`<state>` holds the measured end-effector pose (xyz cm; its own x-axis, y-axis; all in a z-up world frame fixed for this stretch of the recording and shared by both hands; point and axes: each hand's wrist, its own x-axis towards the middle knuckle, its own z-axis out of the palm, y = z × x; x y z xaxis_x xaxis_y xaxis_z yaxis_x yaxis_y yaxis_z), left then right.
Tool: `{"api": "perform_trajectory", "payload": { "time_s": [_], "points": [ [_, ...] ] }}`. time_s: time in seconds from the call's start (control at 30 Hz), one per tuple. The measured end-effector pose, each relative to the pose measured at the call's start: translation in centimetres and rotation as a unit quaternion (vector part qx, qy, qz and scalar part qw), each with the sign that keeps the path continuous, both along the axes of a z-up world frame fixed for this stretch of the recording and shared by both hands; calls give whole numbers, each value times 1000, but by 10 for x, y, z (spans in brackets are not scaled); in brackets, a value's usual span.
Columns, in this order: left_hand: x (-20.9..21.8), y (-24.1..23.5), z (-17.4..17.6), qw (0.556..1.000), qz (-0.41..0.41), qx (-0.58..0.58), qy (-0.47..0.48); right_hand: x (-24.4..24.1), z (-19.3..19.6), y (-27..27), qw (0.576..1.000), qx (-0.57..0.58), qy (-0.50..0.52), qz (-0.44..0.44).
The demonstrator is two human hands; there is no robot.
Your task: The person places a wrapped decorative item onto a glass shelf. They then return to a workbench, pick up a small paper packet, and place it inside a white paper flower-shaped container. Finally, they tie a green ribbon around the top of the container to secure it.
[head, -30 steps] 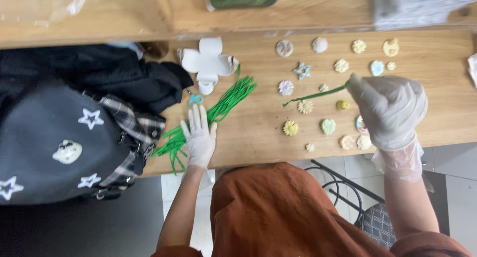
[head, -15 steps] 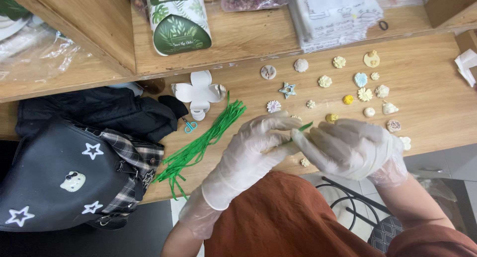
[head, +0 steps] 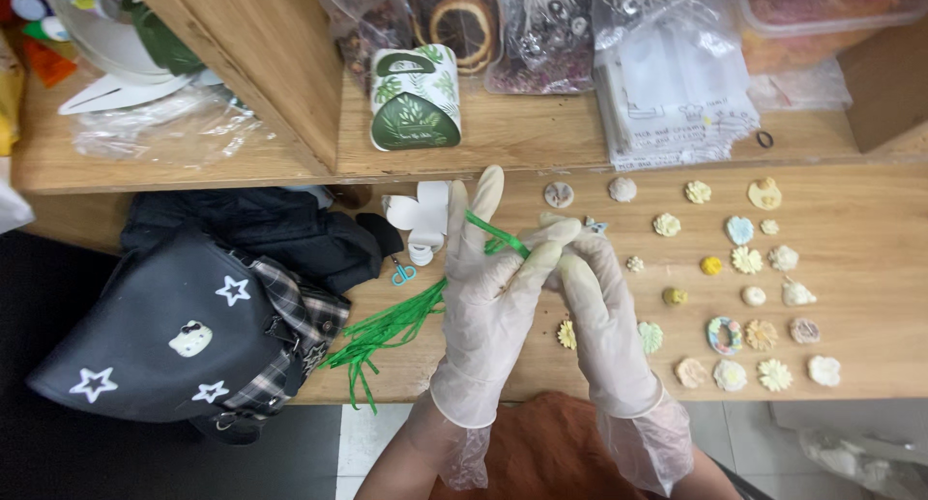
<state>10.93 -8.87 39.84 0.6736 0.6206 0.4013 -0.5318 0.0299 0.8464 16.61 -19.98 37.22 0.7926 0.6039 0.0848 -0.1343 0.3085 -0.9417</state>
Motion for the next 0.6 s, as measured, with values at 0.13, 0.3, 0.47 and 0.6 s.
{"api": "perform_trajectory", "payload": {
  "time_s": [0.13, 0.3, 0.47, 0.6],
  "points": [
    [-2, 4, 13, 986, 91, 123, 60, 10, -13, 5, 993, -3, 113, 30],
    [-8, 4, 22, 944, 213, 211, 137, 16, -9, 4, 991, -120, 63, -6],
    [-30, 17, 27, 913, 234, 292, 165, 13, 13, 4, 977, -214, -9, -10],
    [-36, 21, 35, 918, 248, 266, 156, 22, 31, 9, 975, -209, -49, 51]
  ]
}}
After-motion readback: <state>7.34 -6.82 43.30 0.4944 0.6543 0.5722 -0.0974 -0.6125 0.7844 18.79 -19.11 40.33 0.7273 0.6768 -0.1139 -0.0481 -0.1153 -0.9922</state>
